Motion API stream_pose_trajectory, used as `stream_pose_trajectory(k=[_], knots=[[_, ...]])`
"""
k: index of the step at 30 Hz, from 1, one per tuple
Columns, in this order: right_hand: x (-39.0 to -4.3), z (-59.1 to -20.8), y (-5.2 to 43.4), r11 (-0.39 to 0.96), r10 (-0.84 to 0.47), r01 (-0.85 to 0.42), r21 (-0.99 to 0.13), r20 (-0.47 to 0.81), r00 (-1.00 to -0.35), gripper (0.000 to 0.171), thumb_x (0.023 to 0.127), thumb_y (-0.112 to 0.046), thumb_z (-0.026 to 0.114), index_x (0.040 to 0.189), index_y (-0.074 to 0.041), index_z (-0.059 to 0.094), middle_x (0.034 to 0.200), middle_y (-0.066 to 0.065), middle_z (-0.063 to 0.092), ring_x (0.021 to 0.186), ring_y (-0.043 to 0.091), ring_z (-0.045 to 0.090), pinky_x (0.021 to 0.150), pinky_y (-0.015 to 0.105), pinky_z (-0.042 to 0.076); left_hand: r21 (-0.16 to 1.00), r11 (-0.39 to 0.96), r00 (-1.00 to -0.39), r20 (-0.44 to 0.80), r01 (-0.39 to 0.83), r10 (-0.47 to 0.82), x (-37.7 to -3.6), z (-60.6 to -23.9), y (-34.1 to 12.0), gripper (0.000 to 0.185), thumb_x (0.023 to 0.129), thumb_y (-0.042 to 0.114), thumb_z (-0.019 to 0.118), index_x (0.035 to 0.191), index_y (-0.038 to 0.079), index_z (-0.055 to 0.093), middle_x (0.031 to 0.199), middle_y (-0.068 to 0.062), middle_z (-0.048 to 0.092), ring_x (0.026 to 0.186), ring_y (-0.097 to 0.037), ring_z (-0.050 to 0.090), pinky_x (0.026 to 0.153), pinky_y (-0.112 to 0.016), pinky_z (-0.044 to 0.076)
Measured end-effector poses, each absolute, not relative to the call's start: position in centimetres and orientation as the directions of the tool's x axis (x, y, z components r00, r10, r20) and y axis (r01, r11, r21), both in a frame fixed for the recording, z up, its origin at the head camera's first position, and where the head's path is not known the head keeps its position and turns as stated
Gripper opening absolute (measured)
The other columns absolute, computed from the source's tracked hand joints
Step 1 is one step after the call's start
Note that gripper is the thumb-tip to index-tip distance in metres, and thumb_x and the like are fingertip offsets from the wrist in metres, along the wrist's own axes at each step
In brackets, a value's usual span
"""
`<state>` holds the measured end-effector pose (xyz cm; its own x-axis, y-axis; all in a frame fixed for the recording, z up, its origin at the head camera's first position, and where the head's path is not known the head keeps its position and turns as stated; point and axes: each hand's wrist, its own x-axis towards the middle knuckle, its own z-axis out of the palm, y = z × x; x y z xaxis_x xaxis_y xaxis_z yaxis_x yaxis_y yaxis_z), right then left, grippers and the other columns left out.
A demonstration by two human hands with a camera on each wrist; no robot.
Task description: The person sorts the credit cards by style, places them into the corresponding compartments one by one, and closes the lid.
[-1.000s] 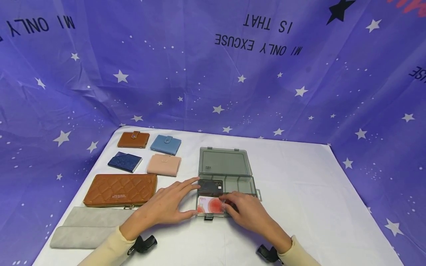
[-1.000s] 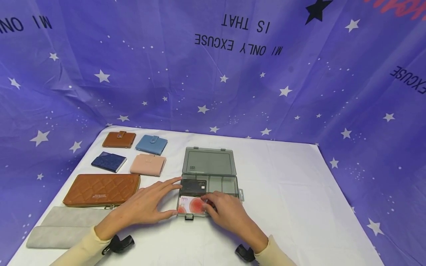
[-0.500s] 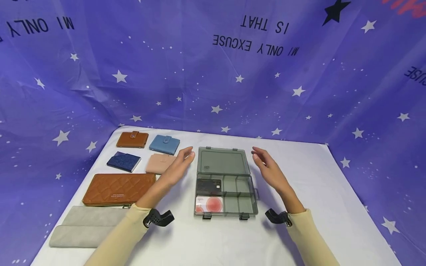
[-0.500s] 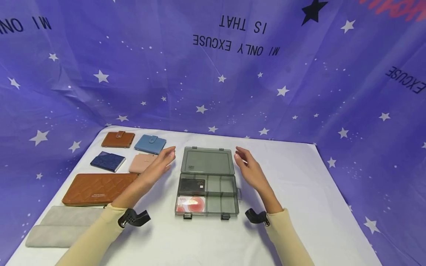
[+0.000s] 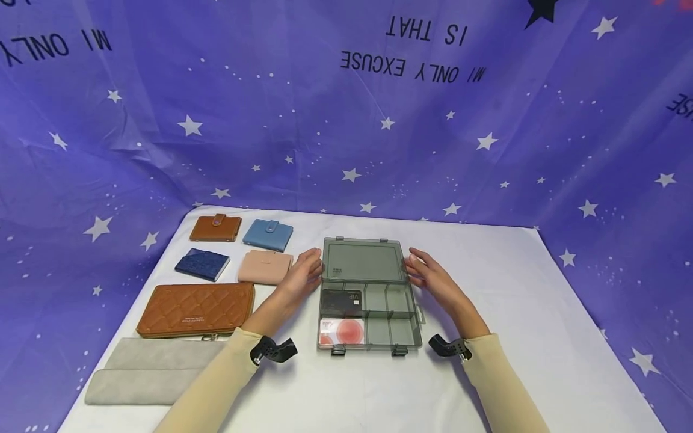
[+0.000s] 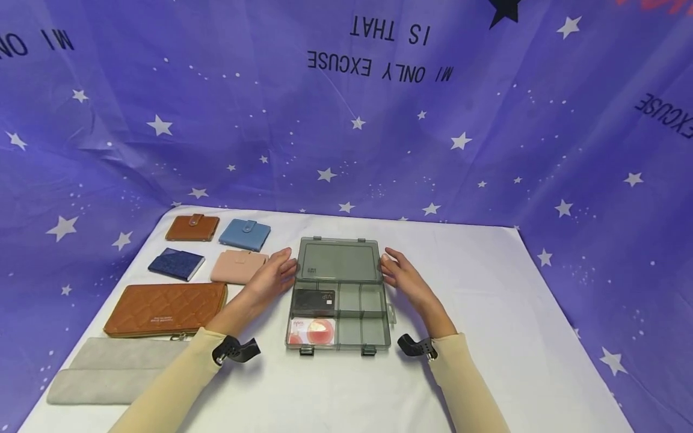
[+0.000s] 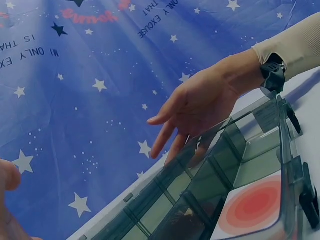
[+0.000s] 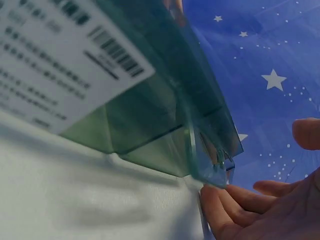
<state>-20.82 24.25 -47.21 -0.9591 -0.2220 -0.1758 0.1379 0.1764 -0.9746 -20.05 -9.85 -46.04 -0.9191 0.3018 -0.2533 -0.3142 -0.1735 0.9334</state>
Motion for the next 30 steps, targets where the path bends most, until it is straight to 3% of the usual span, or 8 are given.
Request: stream_pose_trajectory(k=[4, 5, 7, 15, 18, 23, 26, 30], knots=[[-20.8, -47.0, 24.5, 0.151, -0.219, 0.106, -0.983, -0.138, -0.966, 0.066, 0.119, -0.03, 0.038, 0.169, 0.005, 0.012, 0.168, 0.036, 0.03, 0.155, 0.048, 0.035, 0.124, 0.053, 0.034, 0.937, -0.205, -0.934, -0.218, -0.282, 0.284, -20.3, -46.0, -10.0, 0.07, 0.118, 0.036, 0.031, 0.17, -0.003, 0.004, 0.168, -0.038, 0.026, 0.162, -0.045, 0.021, 0.131, -0.052, 0.018], [-20.8, -47.0, 24.6, 0.14, -0.215, 0.094, -0.986, -0.123, -0.969, 0.066, 0.119, -0.03, 0.038, 0.169, 0.005, 0.013, 0.167, 0.036, 0.031, 0.155, 0.048, 0.036, 0.124, 0.054, 0.034, 0.941, -0.207, -0.937, -0.203, -0.266, 0.283, -20.3, -46.0, -10.0, 0.069, 0.118, 0.036, 0.03, 0.17, -0.004, 0.005, 0.173, -0.036, 0.016, 0.162, -0.045, 0.019, 0.131, -0.051, 0.019], [-20.8, -46.8, 24.8, 0.128, -0.207, 0.064, -0.99, -0.089, -0.974, 0.066, 0.119, -0.03, 0.039, 0.169, 0.005, 0.014, 0.167, 0.035, 0.033, 0.154, 0.048, 0.037, 0.124, 0.054, 0.034, 0.953, -0.192, -0.946, -0.177, -0.234, 0.272, -20.4, -45.7, -10.0, 0.067, 0.118, 0.033, 0.031, 0.169, -0.005, 0.009, 0.171, -0.035, 0.021, 0.161, -0.046, 0.024, 0.13, -0.051, 0.022], [-21.1, -44.5, 24.9, 0.239, -0.209, -0.068, -0.969, 0.017, -0.978, 0.062, 0.119, -0.031, 0.041, 0.169, 0.001, 0.025, 0.155, 0.034, 0.045, 0.147, 0.047, 0.045, 0.122, 0.057, 0.036, 0.995, 0.053, -0.941, -0.093, -0.08, 0.325, -21.1, -43.1, -10.8, 0.067, 0.119, 0.042, 0.028, 0.172, 0.005, 0.011, 0.163, -0.033, 0.036, 0.152, -0.049, 0.04, 0.127, -0.055, 0.028], [-21.0, -43.6, 25.1, 0.296, -0.24, -0.159, -0.942, 0.088, -0.967, 0.057, 0.119, -0.032, 0.038, 0.165, 0.002, 0.034, 0.146, 0.034, 0.052, 0.14, 0.038, 0.053, 0.12, 0.053, 0.04, 0.996, 0.085, -0.938, -0.038, -0.009, 0.343, -21.1, -42.2, -10.9, 0.067, 0.118, 0.046, 0.021, 0.171, 0.004, 0.019, 0.158, -0.032, 0.04, 0.15, -0.049, 0.042, 0.127, -0.057, 0.027], [-19.3, -43.0, 26.1, 0.287, -0.324, -0.345, -0.894, 0.248, -0.913, 0.048, 0.12, -0.022, 0.03, 0.149, 0.011, 0.048, 0.144, 0.033, 0.057, 0.133, 0.021, 0.058, 0.114, 0.041, 0.048, 0.994, 0.012, -0.932, 0.1, 0.111, 0.348, -20.1, -41.7, -11.2, 0.073, 0.118, 0.048, 0.016, 0.154, -0.01, 0.041, 0.155, -0.033, 0.047, 0.148, -0.048, 0.046, 0.125, -0.054, 0.032], [-17.5, -43.1, 26.8, 0.325, -0.379, -0.431, -0.842, 0.302, -0.875, 0.04, 0.119, -0.014, 0.034, 0.149, 0.004, 0.053, 0.143, 0.026, 0.062, 0.13, 0.021, 0.064, 0.111, 0.033, 0.05, 0.98, -0.001, -0.904, 0.185, 0.2, 0.386, -18.9, -41.9, -11.8, 0.071, 0.119, 0.045, 0.017, 0.148, -0.013, 0.048, 0.152, -0.033, 0.053, 0.147, -0.048, 0.048, 0.124, -0.053, 0.034], [-14.8, -43.5, 27.5, 0.433, -0.463, -0.529, -0.73, 0.323, -0.825, 0.042, 0.114, -0.002, 0.045, 0.153, -0.012, 0.059, 0.144, 0.01, 0.066, 0.129, 0.023, 0.065, 0.111, 0.023, 0.045, 0.925, 0.066, -0.798, 0.286, 0.375, 0.531, -16.9, -42.7, -12.9, 0.059, 0.12, 0.032, 0.02, 0.149, -0.006, 0.055, 0.153, -0.024, 0.058, 0.149, -0.043, 0.047, 0.125, -0.053, 0.032]])
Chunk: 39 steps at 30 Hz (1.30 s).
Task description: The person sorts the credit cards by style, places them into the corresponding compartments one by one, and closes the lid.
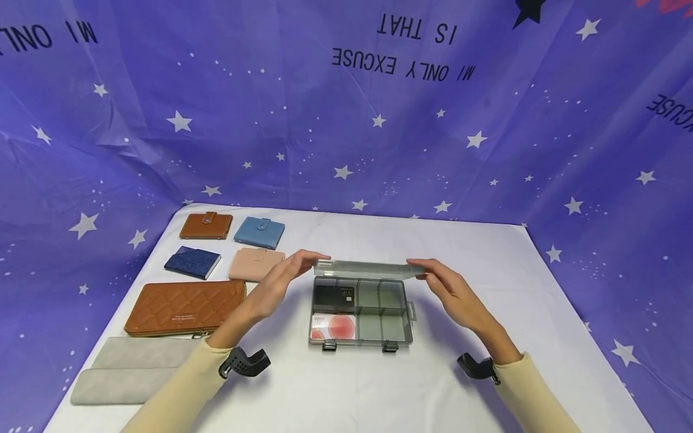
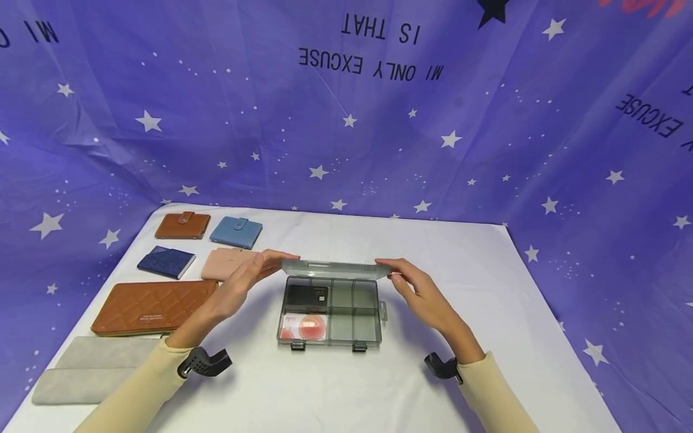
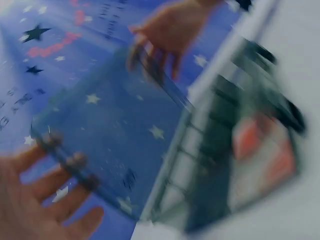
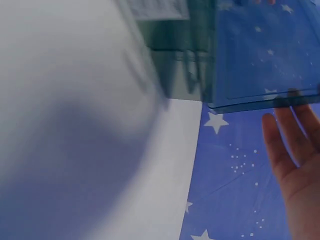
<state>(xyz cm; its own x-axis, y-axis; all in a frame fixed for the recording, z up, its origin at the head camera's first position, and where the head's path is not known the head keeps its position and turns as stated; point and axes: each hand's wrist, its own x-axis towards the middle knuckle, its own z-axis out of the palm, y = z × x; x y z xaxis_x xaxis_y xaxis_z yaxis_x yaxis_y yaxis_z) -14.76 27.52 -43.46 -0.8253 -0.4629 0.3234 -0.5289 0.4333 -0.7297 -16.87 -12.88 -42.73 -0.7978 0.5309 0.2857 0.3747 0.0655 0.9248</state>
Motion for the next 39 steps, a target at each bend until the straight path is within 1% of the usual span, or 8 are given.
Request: stream_pose_trajectory(k=[3, 7, 11, 15, 20, 26, 32, 39], knots=[[-13.0, -44.2, 27.6, 0.466, -0.55, -0.612, -0.639, 0.333, -0.766, 0.046, 0.107, 0.001, 0.058, 0.149, -0.015, 0.063, 0.147, 0.004, 0.065, 0.137, 0.023, 0.06, 0.116, 0.022, 0.039, 0.851, 0.138, -0.698, 0.31, 0.506, 0.646, -15.3, -43.6, -13.6, 0.048, 0.119, 0.026, 0.029, 0.154, 0.008, 0.057, 0.16, -0.011, 0.056, 0.153, -0.038, 0.044, 0.125, -0.056, 0.029], [-11.2, -45.5, 27.2, 0.514, -0.645, -0.701, -0.494, 0.316, -0.696, 0.046, 0.099, -0.013, 0.076, 0.145, -0.018, 0.068, 0.153, 0.002, 0.06, 0.144, 0.022, 0.053, 0.119, 0.033, 0.04, 0.721, 0.286, -0.628, 0.258, 0.631, 0.734, -13.5, -44.7, -13.7, 0.045, 0.113, 0.032, 0.053, 0.157, 0.025, 0.057, 0.169, -0.003, 0.046, 0.157, -0.038, 0.037, 0.122, -0.065, 0.031], [-10.0, -46.6, 26.6, 0.549, -0.704, -0.748, -0.372, 0.277, -0.654, 0.055, 0.092, -0.035, 0.086, 0.144, -0.026, 0.069, 0.159, 0.004, 0.054, 0.147, 0.025, 0.048, 0.111, 0.053, 0.047, 0.573, 0.42, -0.611, 0.185, 0.704, 0.77, -12.4, -45.6, -13.3, 0.061, 0.102, 0.055, 0.067, 0.157, 0.029, 0.058, 0.172, -0.007, 0.039, 0.159, -0.042, 0.032, 0.119, -0.067, 0.036], [-9.5, -47.1, 26.2, 0.569, -0.723, -0.754, -0.328, 0.236, -0.649, 0.07, 0.084, -0.048, 0.092, 0.146, -0.031, 0.066, 0.163, 0.006, 0.047, 0.15, 0.027, 0.043, 0.11, 0.06, 0.047, 0.432, 0.459, -0.577, 0.194, 0.777, 0.793, -12.2, -46.3, -12.8, 0.082, 0.088, 0.069, 0.078, 0.157, 0.028, 0.059, 0.172, -0.01, 0.039, 0.159, -0.036, 0.035, 0.117, -0.057, 0.044], [-9.5, -47.4, 25.6, 0.598, -0.721, -0.758, -0.259, 0.239, -0.651, 0.074, 0.079, -0.036, 0.097, 0.143, -0.032, 0.063, 0.16, 0.008, 0.046, 0.148, 0.03, 0.046, 0.111, 0.058, 0.046, 0.322, 0.436, -0.521, 0.261, 0.841, 0.812, -12.4, -46.9, -12.6, 0.078, 0.083, 0.041, 0.095, 0.152, 0.026, 0.063, 0.168, -0.013, 0.044, 0.155, -0.035, 0.04, 0.112, -0.05, 0.05], [-9.6, -47.5, 24.5, 0.614, -0.725, -0.777, -0.14, 0.29, -0.625, 0.063, 0.079, -0.02, 0.096, 0.132, -0.024, 0.063, 0.148, 0.01, 0.053, 0.138, 0.032, 0.052, 0.105, 0.052, 0.051, 0.253, 0.45, -0.514, 0.329, 0.856, 0.792, -12.5, -47.3, -12.0, 0.068, 0.082, 0.012, 0.091, 0.145, 0.025, 0.068, 0.161, -0.014, 0.051, 0.149, -0.034, 0.048, 0.111, -0.047, 0.05], [-9.6, -47.5, 24.3, 0.626, -0.721, -0.772, -0.11, 0.296, -0.627, 0.064, 0.076, -0.022, 0.1, 0.129, -0.021, 0.064, 0.144, 0.008, 0.054, 0.135, 0.031, 0.053, 0.106, 0.05, 0.05, 0.197, 0.479, -0.518, 0.344, 0.856, 0.783, -12.3, -47.4, -11.7, 0.067, 0.082, 0.018, 0.092, 0.144, 0.027, 0.067, 0.16, -0.012, 0.053, 0.147, -0.032, 0.05, 0.116, -0.049, 0.046], [-10.1, -47.5, 25.2, 0.592, -0.726, -0.775, -0.223, 0.27, -0.632, 0.067, 0.079, -0.034, 0.098, 0.137, -0.026, 0.066, 0.149, 0.001, 0.053, 0.138, 0.025, 0.052, 0.104, 0.047, 0.054, 0.237, 0.453, -0.507, 0.295, 0.86, 0.81, -12.7, -47.3, -12.5, 0.073, 0.084, 0.037, 0.095, 0.15, 0.029, 0.064, 0.165, -0.01, 0.048, 0.152, -0.032, 0.044, 0.118, -0.051, 0.043]])
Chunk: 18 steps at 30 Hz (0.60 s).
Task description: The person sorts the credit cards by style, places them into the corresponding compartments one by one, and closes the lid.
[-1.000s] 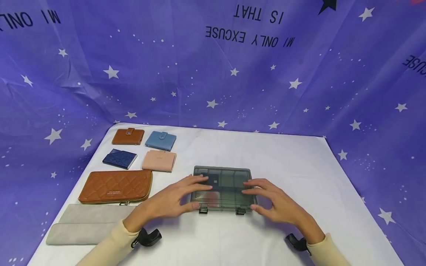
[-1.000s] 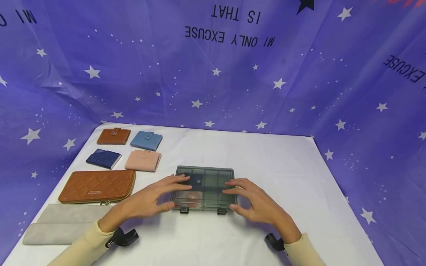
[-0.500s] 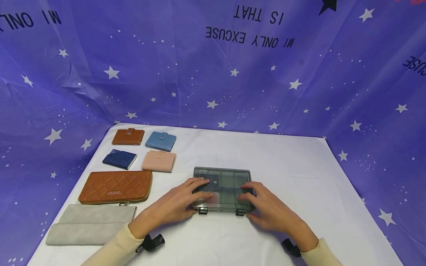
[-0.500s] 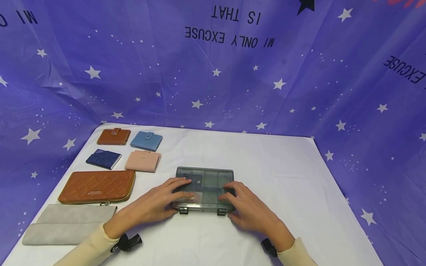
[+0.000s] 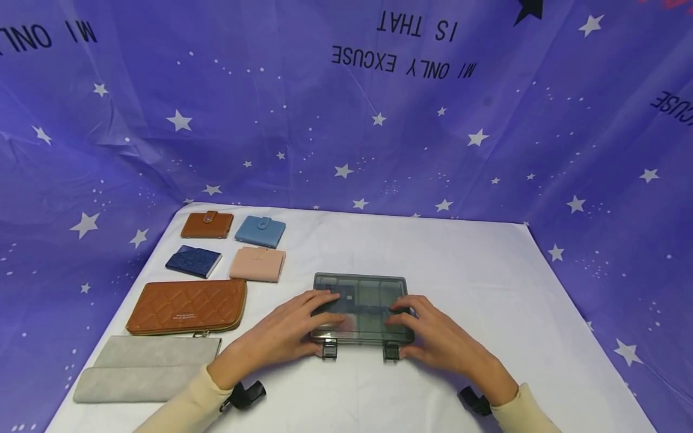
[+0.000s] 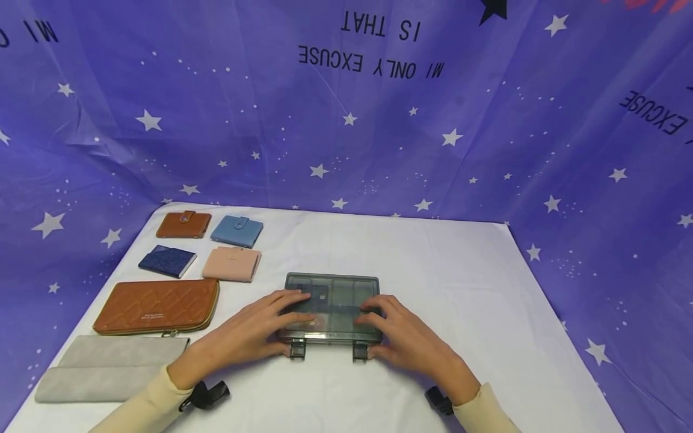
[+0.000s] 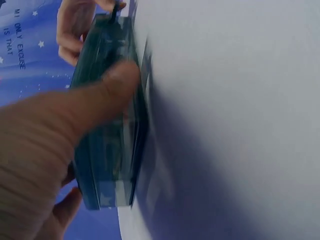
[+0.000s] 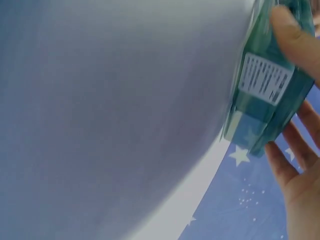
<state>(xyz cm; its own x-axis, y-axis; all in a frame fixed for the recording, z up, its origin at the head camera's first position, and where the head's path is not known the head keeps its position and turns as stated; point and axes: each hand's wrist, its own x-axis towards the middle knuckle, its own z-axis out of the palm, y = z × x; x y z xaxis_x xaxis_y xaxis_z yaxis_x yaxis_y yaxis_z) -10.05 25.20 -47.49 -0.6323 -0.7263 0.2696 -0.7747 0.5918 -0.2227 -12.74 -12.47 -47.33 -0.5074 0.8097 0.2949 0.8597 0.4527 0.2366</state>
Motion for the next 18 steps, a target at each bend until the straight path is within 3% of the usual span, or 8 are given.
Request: stream_pose_trajectory(k=[9, 18], knots=[[-10.38, -47.45, 25.33, 0.554, -0.729, -0.786, -0.275, 0.296, -0.617, 0.06, 0.088, -0.038, 0.091, 0.141, -0.024, 0.068, 0.15, 0.002, 0.053, 0.139, 0.026, 0.052, 0.107, 0.055, 0.051, 0.272, 0.414, -0.492, 0.376, 0.869, 0.785, -12.75, -47.72, -12.77, 0.054, 0.096, 0.048, 0.08, 0.144, 0.026, 0.069, 0.162, -0.01, 0.052, 0.149, -0.031, 0.048, 0.115, -0.053, 0.045], [-10.4, -47.58, 24.89, 0.582, -0.708, -0.76, -0.29, 0.279, -0.649, 0.054, 0.092, -0.048, 0.086, 0.139, -0.027, 0.069, 0.151, -0.002, 0.052, 0.139, 0.021, 0.049, 0.099, 0.048, 0.056, 0.256, 0.428, -0.497, 0.377, 0.867, 0.781, -12.33, -47.58, -12.52, 0.042, 0.103, 0.047, 0.071, 0.14, 0.026, 0.072, 0.16, -0.011, 0.055, 0.146, -0.033, 0.052, 0.115, -0.052, 0.046]])
